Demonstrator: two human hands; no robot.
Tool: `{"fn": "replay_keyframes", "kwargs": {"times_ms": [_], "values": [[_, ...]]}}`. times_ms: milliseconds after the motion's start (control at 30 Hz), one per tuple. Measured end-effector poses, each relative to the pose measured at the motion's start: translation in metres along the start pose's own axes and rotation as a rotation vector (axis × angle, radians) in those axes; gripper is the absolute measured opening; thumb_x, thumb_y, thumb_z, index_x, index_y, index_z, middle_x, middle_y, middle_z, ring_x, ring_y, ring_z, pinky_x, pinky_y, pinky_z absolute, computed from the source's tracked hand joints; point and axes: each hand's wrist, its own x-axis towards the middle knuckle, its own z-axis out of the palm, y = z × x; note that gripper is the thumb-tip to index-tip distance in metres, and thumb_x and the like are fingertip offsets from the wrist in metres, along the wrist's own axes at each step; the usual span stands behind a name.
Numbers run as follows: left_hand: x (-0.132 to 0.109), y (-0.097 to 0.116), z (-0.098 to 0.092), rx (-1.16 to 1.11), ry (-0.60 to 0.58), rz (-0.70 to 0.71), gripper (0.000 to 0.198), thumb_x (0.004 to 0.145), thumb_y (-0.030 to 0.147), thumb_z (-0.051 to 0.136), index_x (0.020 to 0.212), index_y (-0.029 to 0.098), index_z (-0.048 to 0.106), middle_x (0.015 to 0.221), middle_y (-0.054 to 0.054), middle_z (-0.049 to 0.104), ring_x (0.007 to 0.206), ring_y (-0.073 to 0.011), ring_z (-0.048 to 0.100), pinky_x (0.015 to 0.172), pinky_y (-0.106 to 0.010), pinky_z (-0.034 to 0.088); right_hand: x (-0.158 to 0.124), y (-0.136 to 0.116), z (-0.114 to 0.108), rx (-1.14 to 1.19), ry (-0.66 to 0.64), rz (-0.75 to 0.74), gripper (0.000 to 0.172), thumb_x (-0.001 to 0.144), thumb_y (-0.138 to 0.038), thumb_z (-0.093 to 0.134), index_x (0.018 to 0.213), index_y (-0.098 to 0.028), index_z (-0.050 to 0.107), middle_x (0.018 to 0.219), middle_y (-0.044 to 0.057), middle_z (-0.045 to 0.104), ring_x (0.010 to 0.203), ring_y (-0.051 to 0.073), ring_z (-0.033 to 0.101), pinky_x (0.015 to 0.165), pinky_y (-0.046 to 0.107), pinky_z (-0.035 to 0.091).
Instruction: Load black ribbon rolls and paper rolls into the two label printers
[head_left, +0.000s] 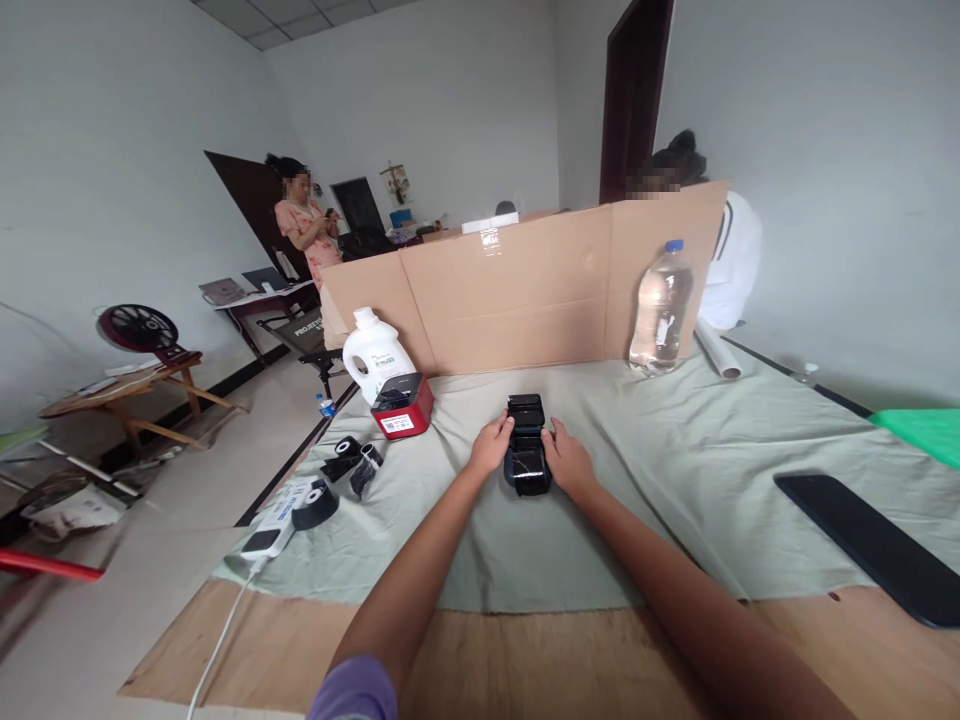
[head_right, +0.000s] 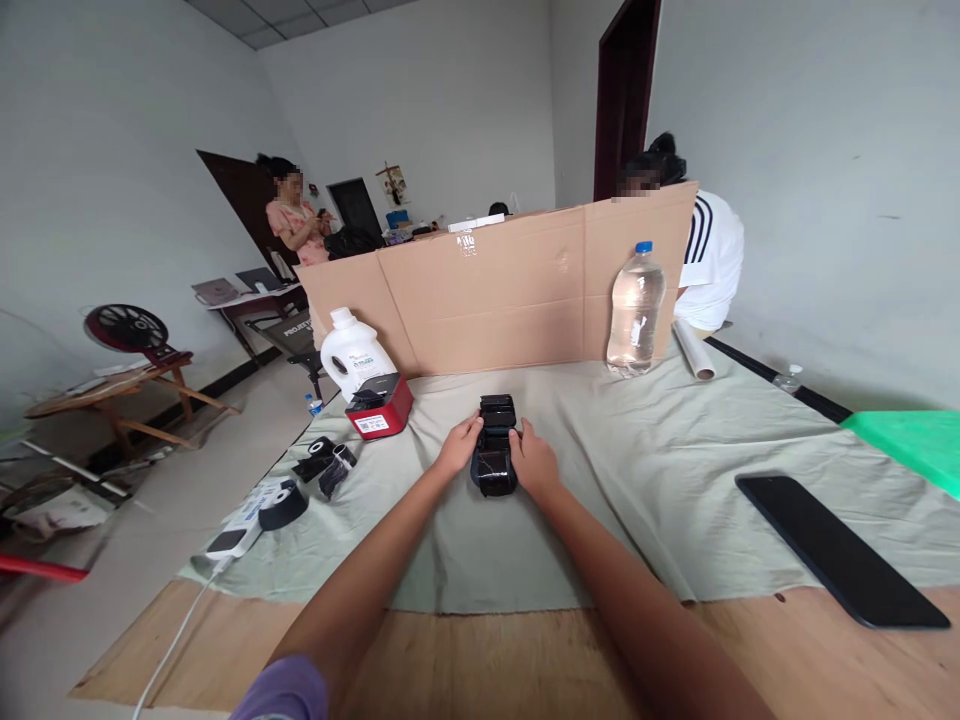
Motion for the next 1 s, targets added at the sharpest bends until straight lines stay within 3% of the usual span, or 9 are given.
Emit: {"fn": "replay_keyframes", "kwargs": {"times_ms": [67,167,233,367,500,600,733,867,1000], "values": [[-0.002,0.013,-0.009,0.262,-0.040,0.017,0.049,0.100,0.038,0.042,0.142,0.018,0.055,0.137,-0.011,0.063,0.125,-0.0228,0.059,0.110,-0.038,0.043,0.000,0.000,0.000,-0.006,0.000,0.009,0.057,0.104,-0.045,0.024,0.150,-0.014,0.041,0.115,0.017,0.072,0.110,0.029,0.068,0.090,0.036,0.047],[0.001,0.034,-0.019,0.558,-0.164,0.042,0.038,0.094,0.033,0.053,0.128,0.028,0.068,0.129,-0.005,0.068,0.117,-0.0222,0.063,0.101,-0.033,0.049,0.001,0.000,0.001,-0.027,0.009,0.014,0.056,0.104,-0.044,0.025,0.149,-0.014,0.041,0.114,0.017,0.073,0.108,0.029,0.068,0.088,0.035,0.047],[0.009,0.046,-0.021,0.627,-0.266,0.034,0.030,0.086,0.029,0.063,0.113,0.030,0.075,0.125,-0.002,0.070,0.117,-0.0229,0.064,0.099,-0.031,0.049,0.001,0.001,0.001,-0.030,0.009,0.012,0.056,0.104,-0.044,0.026,0.149,-0.014,0.041,0.112,0.017,0.073,0.107,0.029,0.069,0.086,0.035,0.047],[0.029,0.064,-0.014,0.766,-0.460,-0.018,0.029,0.073,0.026,0.075,0.101,0.030,0.079,0.114,-0.004,0.075,0.108,-0.0260,0.068,0.090,-0.032,0.053,0.002,0.003,0.001,-0.030,0.007,0.005,0.055,0.104,-0.044,0.026,0.148,-0.014,0.043,0.110,0.017,0.074,0.105,0.030,0.069,0.085,0.035,0.047],[0.037,0.074,-0.008,0.802,-0.527,-0.046,0.024,0.062,0.018,0.078,0.084,0.026,0.080,0.095,-0.007,0.078,0.096,-0.0277,0.071,0.085,-0.034,0.054,0.003,0.004,0.001,-0.034,0.016,0.000,0.056,0.104,-0.045,0.026,0.147,-0.014,0.044,0.107,0.017,0.074,0.103,0.030,0.070,0.083,0.035,0.048],[0.036,0.075,-0.014,0.735,-0.475,-0.008,0.024,0.058,0.018,0.078,0.081,0.025,0.079,0.093,-0.005,0.077,0.096,-0.0274,0.070,0.087,-0.034,0.053,0.004,0.005,0.002,0.006,0.021,-0.009,0.056,0.103,-0.045,0.027,0.146,-0.014,0.045,0.109,0.017,0.074,0.104,0.030,0.070,0.085,0.036,0.048],[0.028,0.066,-0.039,0.538,-0.298,0.059,0.032,0.065,0.028,0.074,0.097,0.020,0.077,0.111,-0.007,0.073,0.103,-0.0248,0.067,0.090,-0.031,0.052,0.005,0.007,0.002,0.078,0.019,-0.022,0.055,0.103,-0.045,0.027,0.145,-0.014,0.046,0.114,0.016,0.073,0.108,0.030,0.068,0.089,0.037,0.048],[0.006,0.045,-0.080,0.326,-0.134,0.049,0.034,0.083,0.029,0.054,0.110,0.014,0.069,0.105,-0.007,0.073,0.091,-0.0167,0.068,0.081,-0.025,0.054,0.007,0.007,0.001,0.103,0.019,0.007,0.057,0.102,-0.044,0.028,0.145,-0.011,0.047,0.114,0.019,0.073,0.110,0.033,0.067,0.091,0.040,0.048],[-0.038,0.013,-0.135,0.239,0.023,-0.013,0.039,0.094,0.032,0.033,0.103,0.012,0.066,0.083,-0.006,0.069,0.069,-0.0153,0.062,0.065,-0.026,0.050,0.008,0.007,0.001,0.140,0.034,0.031,0.058,0.101,-0.045,0.027,0.144,-0.012,0.048,0.116,0.018,0.072,0.112,0.033,0.066,0.093,0.042,0.047]]}}
